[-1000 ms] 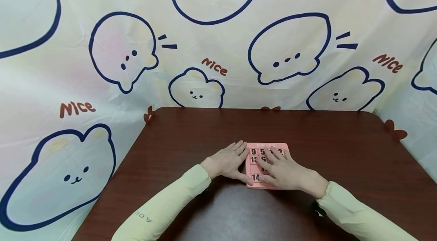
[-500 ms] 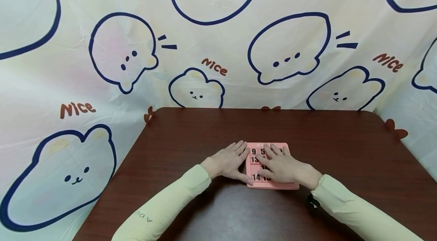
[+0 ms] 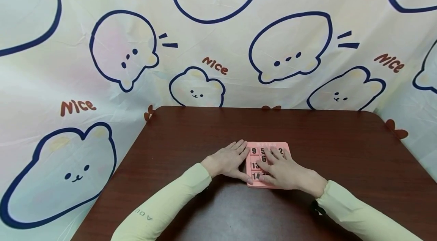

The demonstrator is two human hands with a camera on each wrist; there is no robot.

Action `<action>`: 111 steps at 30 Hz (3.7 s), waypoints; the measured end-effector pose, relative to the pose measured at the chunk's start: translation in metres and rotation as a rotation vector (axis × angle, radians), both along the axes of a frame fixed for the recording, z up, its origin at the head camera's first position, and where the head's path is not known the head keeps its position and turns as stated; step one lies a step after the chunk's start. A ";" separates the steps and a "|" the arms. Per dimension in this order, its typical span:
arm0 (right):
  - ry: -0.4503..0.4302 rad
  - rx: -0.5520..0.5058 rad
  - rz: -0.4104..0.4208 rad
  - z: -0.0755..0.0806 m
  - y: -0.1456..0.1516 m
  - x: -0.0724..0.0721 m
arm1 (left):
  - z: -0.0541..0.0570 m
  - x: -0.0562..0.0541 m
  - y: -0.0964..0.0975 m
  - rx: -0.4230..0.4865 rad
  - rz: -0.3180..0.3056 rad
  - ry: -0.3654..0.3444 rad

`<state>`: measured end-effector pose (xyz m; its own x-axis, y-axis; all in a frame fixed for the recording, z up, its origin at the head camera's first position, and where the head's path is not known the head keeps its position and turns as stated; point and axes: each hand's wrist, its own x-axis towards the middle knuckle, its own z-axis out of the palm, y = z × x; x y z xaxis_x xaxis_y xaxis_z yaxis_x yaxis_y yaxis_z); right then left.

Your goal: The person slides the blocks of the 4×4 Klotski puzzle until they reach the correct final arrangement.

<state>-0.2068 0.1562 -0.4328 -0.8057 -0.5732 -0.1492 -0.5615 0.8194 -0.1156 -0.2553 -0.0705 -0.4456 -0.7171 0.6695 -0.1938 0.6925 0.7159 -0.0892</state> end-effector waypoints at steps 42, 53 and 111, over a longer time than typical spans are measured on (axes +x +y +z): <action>-0.071 -0.005 -0.061 0.002 -0.003 -0.033 | 0.001 0.001 -0.001 0.003 -0.013 0.011; -0.042 -0.004 -0.034 0.001 -0.002 -0.022 | 0.000 0.001 -0.001 0.003 -0.016 0.009; -0.021 -0.007 -0.179 0.002 0.026 -0.027 | 0.003 0.003 0.000 0.003 -0.004 0.003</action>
